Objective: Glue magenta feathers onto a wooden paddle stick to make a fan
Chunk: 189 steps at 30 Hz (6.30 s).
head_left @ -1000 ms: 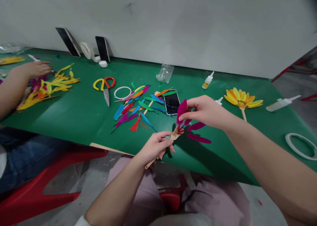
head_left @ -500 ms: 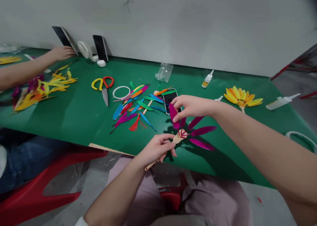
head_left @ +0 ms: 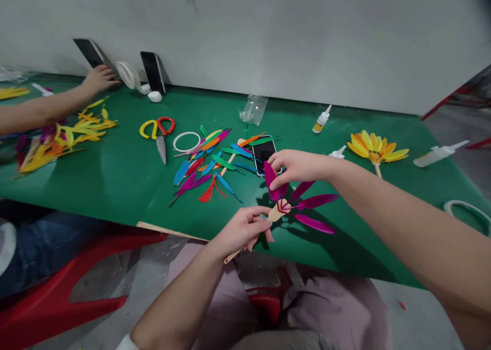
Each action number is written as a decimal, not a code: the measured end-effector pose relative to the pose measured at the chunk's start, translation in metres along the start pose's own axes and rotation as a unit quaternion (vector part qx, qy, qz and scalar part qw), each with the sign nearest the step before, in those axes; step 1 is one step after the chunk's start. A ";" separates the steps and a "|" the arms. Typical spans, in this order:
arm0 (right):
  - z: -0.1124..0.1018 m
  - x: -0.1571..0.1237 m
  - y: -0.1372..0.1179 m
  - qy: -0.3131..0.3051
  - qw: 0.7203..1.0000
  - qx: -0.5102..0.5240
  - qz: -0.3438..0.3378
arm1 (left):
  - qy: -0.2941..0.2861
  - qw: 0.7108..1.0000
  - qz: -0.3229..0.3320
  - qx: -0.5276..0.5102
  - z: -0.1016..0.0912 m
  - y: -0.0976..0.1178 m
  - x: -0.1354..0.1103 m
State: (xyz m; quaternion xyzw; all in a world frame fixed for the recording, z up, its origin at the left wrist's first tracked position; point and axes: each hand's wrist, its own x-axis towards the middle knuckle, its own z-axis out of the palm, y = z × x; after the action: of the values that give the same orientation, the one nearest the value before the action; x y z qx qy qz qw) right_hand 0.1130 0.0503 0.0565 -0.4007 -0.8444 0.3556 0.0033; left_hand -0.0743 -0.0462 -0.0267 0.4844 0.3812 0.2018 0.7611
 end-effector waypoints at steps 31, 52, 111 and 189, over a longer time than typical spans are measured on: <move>0.001 -0.005 -0.008 0.009 1.000 0.000 -0.014 | 0.001 1.000 -0.005 0.000 0.000 0.002 -0.002; 0.004 -0.008 -0.005 -0.030 0.999 -0.029 -0.004 | 0.004 1.000 -0.008 -0.001 0.000 0.001 -0.002; 0.008 -0.014 -0.012 0.020 0.997 -0.079 -0.013 | -0.002 1.000 -0.004 -0.001 -0.002 0.004 -0.004; 0.003 -0.017 -0.015 0.021 0.998 -0.060 0.011 | -0.006 1.000 -0.011 -0.009 -0.002 0.004 -0.005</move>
State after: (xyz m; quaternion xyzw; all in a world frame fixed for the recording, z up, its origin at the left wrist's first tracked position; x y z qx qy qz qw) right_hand 0.1136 0.0304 0.0680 -0.4170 -0.8592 0.2962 -0.0070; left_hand -0.0785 -0.0470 -0.0218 0.4747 0.3798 0.1939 0.7699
